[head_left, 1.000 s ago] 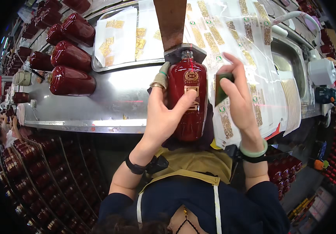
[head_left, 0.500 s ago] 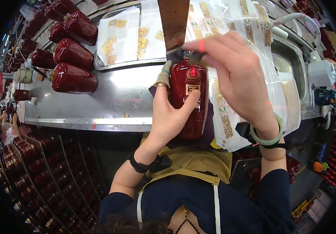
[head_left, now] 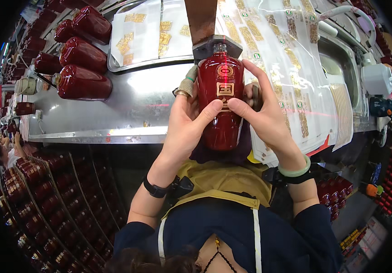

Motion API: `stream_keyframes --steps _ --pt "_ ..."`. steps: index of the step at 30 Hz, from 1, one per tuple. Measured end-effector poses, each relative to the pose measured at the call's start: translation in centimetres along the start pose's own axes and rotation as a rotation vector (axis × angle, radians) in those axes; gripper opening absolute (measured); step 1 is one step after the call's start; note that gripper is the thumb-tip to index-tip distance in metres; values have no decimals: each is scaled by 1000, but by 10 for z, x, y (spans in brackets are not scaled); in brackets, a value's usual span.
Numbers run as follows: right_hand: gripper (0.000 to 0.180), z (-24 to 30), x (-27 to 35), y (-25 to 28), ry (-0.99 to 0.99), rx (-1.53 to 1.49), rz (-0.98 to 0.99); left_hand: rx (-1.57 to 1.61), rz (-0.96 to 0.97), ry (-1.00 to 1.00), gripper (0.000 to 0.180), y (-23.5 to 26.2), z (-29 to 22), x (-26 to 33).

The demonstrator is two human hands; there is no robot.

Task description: Applying labels and decorative ribbons to liquor bottles in a manufacturing facility.

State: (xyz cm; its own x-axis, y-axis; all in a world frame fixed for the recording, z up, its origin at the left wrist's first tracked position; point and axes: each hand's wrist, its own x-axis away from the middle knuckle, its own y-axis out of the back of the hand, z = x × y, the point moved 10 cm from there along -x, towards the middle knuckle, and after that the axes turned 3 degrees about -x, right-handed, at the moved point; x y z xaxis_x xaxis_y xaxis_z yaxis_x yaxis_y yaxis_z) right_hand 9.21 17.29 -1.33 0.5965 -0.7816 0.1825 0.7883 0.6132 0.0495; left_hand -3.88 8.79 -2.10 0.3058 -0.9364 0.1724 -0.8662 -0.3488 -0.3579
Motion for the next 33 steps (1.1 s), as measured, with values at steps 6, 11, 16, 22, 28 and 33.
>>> stream_keyframes --steps 6,11,16,22,28,33 --pt "82 -7 3 -3 -26 -179 -29 -25 11 -16 79 0 -2 -1" --pt "79 -3 3 -2 -53 -180 12 -42 11 -32 79 0 -2 -2" --pt "48 54 -10 25 262 14 -115 -119 7 -66 76 -9 -6 -1" --pt "26 127 10 -16 1020 734 -34 -136 -32 -30 88 -7 -4 4" --pt "23 99 68 -51 1163 790 324 -190 219 -20 145 5 -4 24" --pt "19 122 26 -26 1058 629 78 8 114 -32 153 23 -11 19"
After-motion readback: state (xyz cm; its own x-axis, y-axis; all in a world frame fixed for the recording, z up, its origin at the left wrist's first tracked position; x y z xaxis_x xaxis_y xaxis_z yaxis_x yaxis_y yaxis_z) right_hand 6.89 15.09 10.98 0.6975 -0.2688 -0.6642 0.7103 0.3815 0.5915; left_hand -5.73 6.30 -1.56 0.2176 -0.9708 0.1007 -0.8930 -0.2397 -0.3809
